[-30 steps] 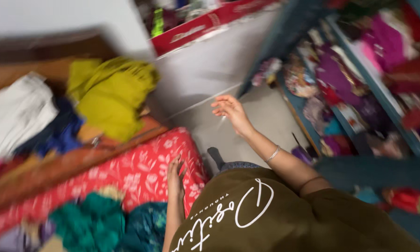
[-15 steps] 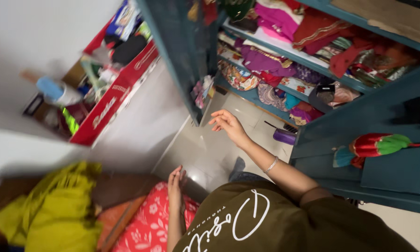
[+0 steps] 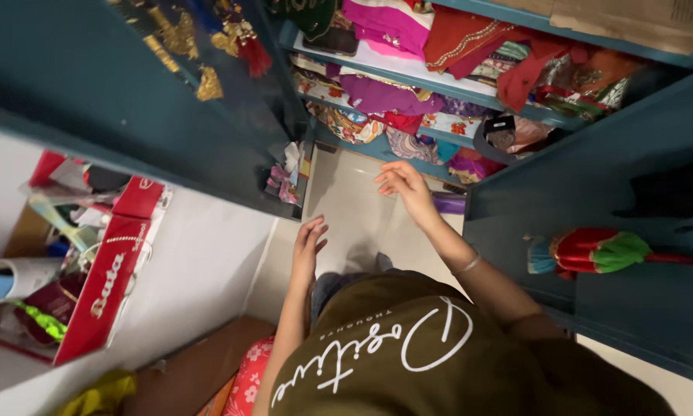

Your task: The person unloads clothes, pouches, and paper bags from a wardrobe onto a bed, sorts through the items, and wraps clothes inside a fabric bundle.

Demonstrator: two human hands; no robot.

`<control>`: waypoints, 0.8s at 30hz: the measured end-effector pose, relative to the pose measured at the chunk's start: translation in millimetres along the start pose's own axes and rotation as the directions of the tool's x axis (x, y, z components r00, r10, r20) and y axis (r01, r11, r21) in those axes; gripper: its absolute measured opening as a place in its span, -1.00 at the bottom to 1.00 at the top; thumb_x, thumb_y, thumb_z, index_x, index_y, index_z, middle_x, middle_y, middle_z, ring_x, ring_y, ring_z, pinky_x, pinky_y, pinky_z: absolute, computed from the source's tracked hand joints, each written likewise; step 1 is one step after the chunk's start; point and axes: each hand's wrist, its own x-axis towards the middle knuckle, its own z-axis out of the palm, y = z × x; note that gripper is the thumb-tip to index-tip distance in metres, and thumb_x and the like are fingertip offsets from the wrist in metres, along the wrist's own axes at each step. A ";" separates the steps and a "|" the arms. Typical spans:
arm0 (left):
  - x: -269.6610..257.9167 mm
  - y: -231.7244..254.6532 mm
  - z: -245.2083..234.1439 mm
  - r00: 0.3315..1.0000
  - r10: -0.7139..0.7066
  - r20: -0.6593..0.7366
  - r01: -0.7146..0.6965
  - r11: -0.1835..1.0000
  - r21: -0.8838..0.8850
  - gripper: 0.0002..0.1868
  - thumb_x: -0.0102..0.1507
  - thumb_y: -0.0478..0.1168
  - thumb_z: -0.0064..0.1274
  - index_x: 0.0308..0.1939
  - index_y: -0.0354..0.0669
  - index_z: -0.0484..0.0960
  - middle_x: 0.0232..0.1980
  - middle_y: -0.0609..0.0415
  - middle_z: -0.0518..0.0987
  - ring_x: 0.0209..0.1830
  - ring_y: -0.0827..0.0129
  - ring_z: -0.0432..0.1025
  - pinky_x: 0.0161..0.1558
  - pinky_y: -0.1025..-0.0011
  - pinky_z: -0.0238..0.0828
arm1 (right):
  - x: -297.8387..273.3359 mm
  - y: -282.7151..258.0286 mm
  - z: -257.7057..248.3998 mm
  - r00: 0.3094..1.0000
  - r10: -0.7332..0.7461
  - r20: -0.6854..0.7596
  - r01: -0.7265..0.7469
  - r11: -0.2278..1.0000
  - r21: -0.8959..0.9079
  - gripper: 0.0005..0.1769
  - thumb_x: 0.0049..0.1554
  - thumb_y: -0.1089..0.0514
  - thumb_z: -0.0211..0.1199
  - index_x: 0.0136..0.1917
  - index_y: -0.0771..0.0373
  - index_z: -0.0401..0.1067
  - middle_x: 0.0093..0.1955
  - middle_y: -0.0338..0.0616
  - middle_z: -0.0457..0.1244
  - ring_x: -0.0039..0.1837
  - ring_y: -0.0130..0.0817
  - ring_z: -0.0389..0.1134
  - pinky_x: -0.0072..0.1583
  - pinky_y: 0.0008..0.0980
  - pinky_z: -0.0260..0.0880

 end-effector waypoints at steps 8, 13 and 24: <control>99.7 18.8 14.2 0.958 -0.115 0.264 0.081 0.987 0.136 -0.63 0.41 0.00 -0.09 0.20 -0.05 0.54 0.42 0.08 0.46 0.36 0.29 0.40 0.26 0.29 0.32 | -10.7 23.8 -28.3 0.957 0.048 -0.287 -0.045 0.999 0.020 -0.72 0.37 0.13 -0.01 0.25 0.32 0.33 0.09 -0.07 0.39 -0.03 -0.42 0.42 0.07 -0.42 0.45; 162.0 49.6 19.8 0.907 -0.109 0.406 0.036 0.983 0.182 -0.63 0.39 0.01 -0.06 0.18 -0.05 0.55 0.41 0.12 0.45 0.33 0.36 0.40 0.23 0.32 0.32 | -5.9 2.4 -21.3 0.915 -0.033 -0.401 0.045 0.999 0.021 -0.71 0.31 0.21 0.00 0.25 0.33 0.34 0.10 -0.07 0.38 0.00 -0.40 0.40 0.11 -0.39 0.45; 221.8 61.6 52.8 0.749 -0.208 0.629 -0.004 0.948 0.319 -0.63 0.39 -0.01 -0.03 0.19 -0.09 0.54 0.44 0.12 0.45 0.34 0.35 0.37 0.23 0.31 0.29 | -20.3 1.2 25.1 0.768 0.015 -0.640 -0.020 1.000 -0.001 -0.78 0.37 0.18 0.06 0.19 0.33 0.39 0.03 -0.09 0.39 -0.02 -0.40 0.40 0.08 -0.40 0.45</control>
